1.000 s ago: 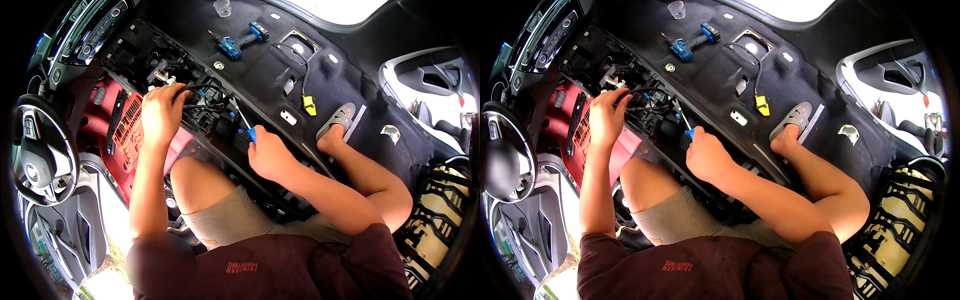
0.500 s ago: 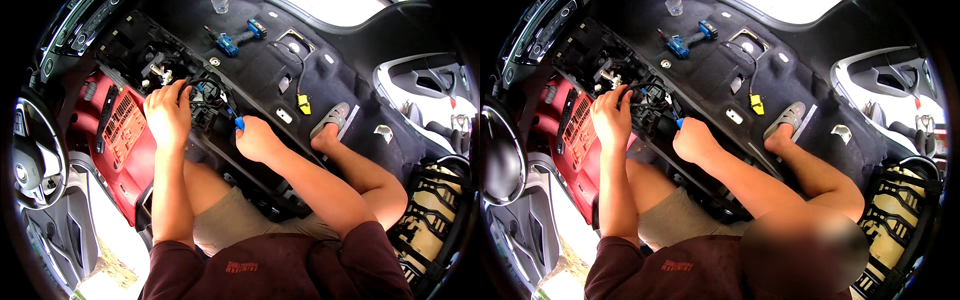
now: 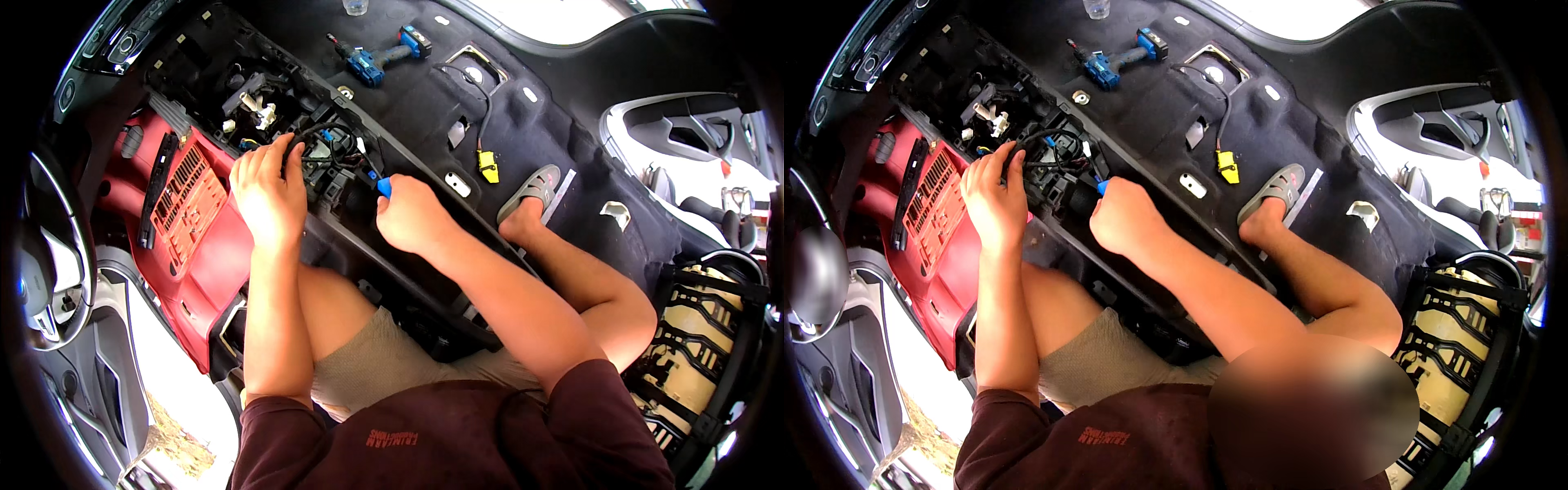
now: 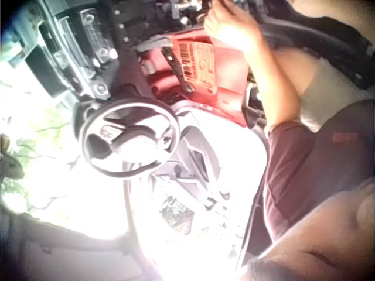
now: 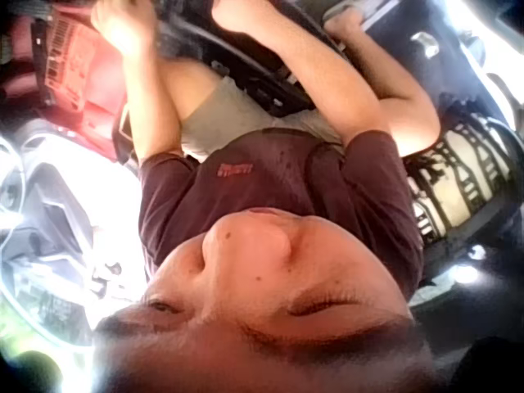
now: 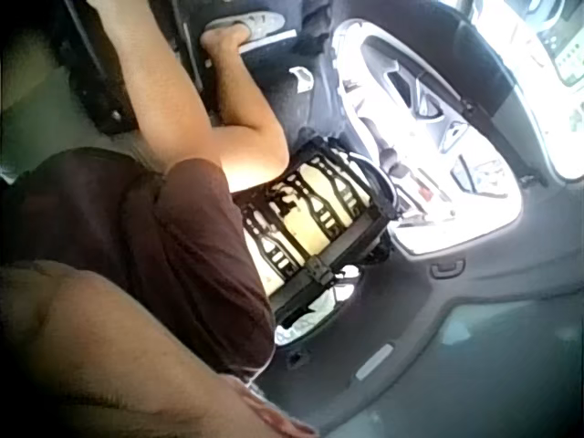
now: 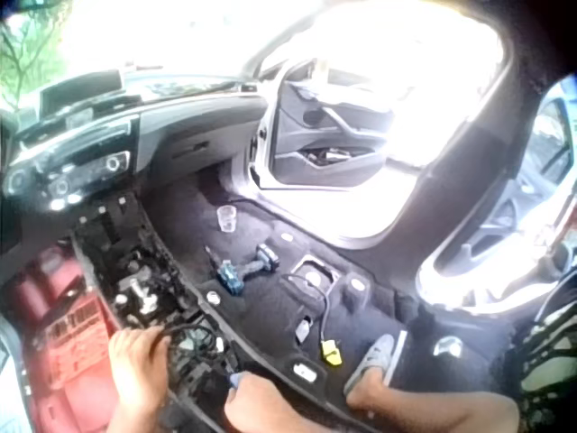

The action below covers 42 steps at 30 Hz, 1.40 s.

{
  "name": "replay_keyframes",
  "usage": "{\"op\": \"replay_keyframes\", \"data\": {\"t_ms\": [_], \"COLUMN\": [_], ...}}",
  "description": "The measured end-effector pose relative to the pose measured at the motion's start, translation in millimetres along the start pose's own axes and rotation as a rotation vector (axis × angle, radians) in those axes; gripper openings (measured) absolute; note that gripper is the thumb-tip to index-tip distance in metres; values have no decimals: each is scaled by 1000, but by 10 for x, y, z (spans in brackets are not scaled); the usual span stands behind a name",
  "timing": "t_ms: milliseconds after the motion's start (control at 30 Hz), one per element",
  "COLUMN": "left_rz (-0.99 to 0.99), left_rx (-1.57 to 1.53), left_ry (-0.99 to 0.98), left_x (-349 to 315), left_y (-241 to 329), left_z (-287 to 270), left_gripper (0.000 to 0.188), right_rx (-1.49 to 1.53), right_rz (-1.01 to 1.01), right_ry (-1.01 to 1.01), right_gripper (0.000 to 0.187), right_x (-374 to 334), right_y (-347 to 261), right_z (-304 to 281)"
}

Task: The person disconnects wiring connectors from a car console component, removes trim panels from the center tunnel using an electric drill, and uses a prying tool to detach clips.

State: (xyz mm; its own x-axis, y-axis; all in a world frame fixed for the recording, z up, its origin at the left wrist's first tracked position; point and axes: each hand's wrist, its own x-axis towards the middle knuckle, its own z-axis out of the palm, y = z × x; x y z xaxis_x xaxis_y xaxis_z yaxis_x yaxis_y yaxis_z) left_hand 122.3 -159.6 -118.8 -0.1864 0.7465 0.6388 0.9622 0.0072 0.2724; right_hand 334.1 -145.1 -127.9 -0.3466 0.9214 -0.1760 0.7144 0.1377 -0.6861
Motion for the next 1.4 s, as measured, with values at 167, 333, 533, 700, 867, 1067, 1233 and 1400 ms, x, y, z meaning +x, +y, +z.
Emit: {"op": "replay_keyframes", "data": {"t_ms": [167, 333, 533, 700, 867, 1067, 1233, 1400], "left_rz": [-1, -10, -28, -166, -436, -627, -686, -721], "left_rx": [-37, -46, -31, -122, -557, -544, -543, -567], "left_ry": [8, 50, 90, 215, 522, 728, 724, 769], "left_x": [15, 44, -42, -178, -215, -212, -258, -247], "left_y": [-14, 39, -136, -259, -305, -682, -761, -981], "left_z": [5, 30, 5, -176, -270, -438, -521, -522], "left_gripper": [16, 17, 19, 16, 23, 24, 27, 24], "right_rx": [-44, 86, 76, 297, 384, 338, 168, 47], "right_rz": [72, 72, 118, 24, -173, -215, -100, -279], "right_ry": [-94, 42, 43, 2, -31, -10, -110, -207], "right_gripper": [24, 28, 28, 27, 29, 25, 21, 20], "right_x": [122, -10, 175, -98, -230, -101, 21, 442], "right_y": [-93, 450, 381, 224, 149, -105, -55, -346], "right_z": [-110, 397, 654, 282, -26, -445, -540, -443]}}
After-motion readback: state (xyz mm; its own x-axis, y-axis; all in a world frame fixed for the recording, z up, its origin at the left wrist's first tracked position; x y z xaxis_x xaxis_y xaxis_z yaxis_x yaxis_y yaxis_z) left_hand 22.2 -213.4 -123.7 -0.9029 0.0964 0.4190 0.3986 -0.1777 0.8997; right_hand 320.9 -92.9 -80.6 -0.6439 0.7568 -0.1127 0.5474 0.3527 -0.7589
